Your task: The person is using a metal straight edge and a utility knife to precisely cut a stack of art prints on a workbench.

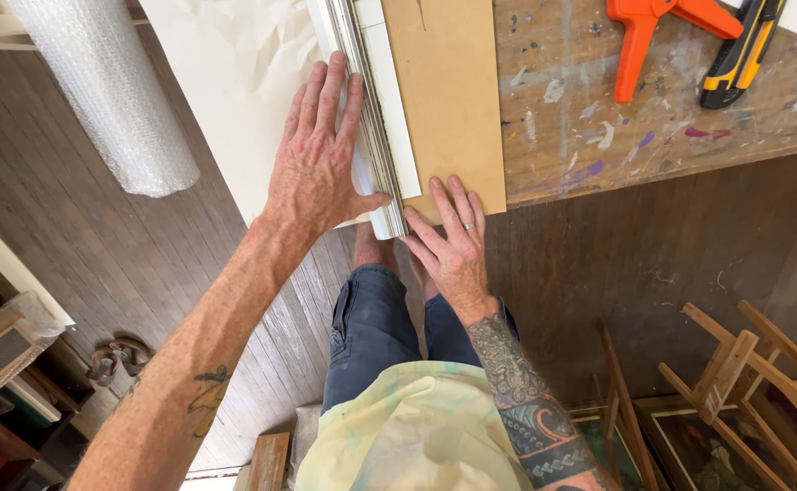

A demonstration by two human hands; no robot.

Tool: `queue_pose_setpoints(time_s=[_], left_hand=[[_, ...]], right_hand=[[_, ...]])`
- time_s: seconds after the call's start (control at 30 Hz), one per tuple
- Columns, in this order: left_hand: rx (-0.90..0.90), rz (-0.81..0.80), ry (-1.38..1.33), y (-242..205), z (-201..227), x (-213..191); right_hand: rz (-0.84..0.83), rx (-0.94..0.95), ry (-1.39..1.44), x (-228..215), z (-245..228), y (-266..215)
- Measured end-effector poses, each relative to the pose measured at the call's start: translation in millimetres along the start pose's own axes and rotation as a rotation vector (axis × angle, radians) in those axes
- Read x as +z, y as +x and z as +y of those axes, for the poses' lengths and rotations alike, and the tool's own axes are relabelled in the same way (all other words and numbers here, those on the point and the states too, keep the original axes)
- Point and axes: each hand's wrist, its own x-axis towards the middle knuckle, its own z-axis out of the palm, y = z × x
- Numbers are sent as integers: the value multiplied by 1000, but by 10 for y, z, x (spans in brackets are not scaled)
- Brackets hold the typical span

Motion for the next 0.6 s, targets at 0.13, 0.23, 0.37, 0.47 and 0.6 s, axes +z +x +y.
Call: queue_pose_setpoints(time_s=[0.13,0.23,0.37,0.47,0.6], left_hand=[[3,16,17,2,11,-6],[-7,-2,22,0,26,-13],[-8,1,16,11,17,-19],[-5,9,-17,2,17,-15],[-8,-17,-7,9,13,-15]], right_hand=[[-3,3,1,-6,-2,4],[-2,9,1,-17,-15,7],[1,8,8,1,4,8],[1,8,3,3,7,-10],[-9,9,7,10,16,-18]])
